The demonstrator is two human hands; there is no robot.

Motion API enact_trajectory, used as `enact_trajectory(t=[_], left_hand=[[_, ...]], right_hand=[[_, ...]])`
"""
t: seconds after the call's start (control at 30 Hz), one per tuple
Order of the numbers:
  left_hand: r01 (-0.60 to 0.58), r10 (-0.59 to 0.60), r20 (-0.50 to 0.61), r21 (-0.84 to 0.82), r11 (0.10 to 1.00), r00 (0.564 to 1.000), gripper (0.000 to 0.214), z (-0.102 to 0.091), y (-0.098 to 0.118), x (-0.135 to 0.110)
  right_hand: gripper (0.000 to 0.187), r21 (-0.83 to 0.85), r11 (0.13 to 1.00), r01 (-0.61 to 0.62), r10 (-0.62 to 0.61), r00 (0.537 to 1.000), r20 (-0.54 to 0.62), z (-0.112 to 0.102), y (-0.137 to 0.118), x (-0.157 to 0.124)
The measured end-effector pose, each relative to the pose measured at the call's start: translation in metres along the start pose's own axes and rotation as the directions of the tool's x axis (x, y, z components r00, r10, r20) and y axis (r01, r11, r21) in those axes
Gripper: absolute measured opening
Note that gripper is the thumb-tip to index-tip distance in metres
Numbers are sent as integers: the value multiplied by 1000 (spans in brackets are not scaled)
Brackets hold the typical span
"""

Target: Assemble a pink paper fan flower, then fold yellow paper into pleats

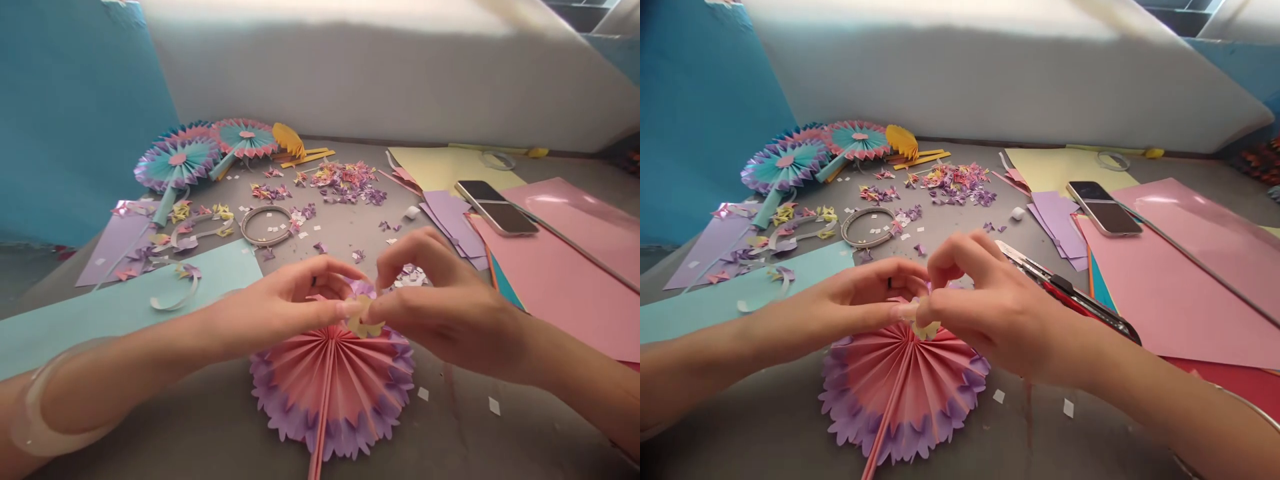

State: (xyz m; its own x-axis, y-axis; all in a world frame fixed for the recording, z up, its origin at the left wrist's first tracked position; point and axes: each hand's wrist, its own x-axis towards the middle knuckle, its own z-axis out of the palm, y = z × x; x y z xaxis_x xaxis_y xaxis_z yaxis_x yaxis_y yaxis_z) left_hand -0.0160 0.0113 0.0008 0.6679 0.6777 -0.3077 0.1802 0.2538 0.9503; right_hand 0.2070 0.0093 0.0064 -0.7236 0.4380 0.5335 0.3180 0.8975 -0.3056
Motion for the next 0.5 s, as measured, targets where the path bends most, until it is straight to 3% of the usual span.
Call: enact_trajectory(t=[0.27,0.5], left_hand=[[-131,128,-75,-38,991,989,38,0,-12,-1],[-250,251,-93,26,968,963,38,1,-12,-4]], right_hand=[[21,67,995,-71,73,997,-28,12,5,-1],[23,-28,999,-21,22,999,30,7,2,1]])
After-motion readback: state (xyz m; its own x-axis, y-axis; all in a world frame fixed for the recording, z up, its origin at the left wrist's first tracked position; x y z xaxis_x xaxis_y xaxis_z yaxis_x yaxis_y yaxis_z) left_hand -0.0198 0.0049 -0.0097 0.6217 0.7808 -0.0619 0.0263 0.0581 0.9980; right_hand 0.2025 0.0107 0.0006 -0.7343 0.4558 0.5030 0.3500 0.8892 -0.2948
